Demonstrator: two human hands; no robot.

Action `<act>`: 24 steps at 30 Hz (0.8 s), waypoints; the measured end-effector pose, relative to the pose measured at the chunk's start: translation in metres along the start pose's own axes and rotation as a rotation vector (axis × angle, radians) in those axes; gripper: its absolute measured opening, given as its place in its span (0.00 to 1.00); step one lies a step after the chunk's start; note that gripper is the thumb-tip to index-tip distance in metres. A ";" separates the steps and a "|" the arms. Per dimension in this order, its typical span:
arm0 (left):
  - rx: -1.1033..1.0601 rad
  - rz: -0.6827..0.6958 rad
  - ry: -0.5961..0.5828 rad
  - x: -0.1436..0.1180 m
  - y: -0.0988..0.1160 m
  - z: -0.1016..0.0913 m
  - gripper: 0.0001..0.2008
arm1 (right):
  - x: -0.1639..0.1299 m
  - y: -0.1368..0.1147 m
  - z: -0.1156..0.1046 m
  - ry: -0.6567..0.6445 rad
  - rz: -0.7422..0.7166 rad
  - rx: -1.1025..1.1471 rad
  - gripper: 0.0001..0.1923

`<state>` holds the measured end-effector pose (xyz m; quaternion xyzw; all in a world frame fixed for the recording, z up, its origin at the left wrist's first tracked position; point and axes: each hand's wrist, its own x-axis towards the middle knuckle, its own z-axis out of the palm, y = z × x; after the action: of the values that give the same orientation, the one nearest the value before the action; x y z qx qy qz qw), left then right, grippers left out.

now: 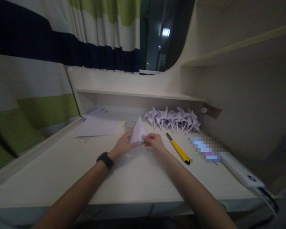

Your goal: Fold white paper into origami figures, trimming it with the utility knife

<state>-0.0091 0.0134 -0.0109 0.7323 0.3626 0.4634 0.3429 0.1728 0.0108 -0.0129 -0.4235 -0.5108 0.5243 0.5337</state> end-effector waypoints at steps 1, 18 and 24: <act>-0.073 -0.042 -0.028 0.000 -0.001 0.000 0.36 | 0.000 -0.001 0.000 -0.004 -0.014 0.000 0.23; -0.734 -0.337 0.274 -0.002 0.003 -0.007 0.17 | 0.010 0.004 -0.017 0.104 -0.018 -0.207 0.24; -0.781 -0.270 0.198 0.002 -0.009 -0.010 0.19 | 0.005 -0.001 -0.020 -0.104 0.015 -0.018 0.20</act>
<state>-0.0194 0.0211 -0.0143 0.4452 0.2837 0.5849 0.6157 0.1924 0.0173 -0.0142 -0.4044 -0.5393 0.5450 0.4986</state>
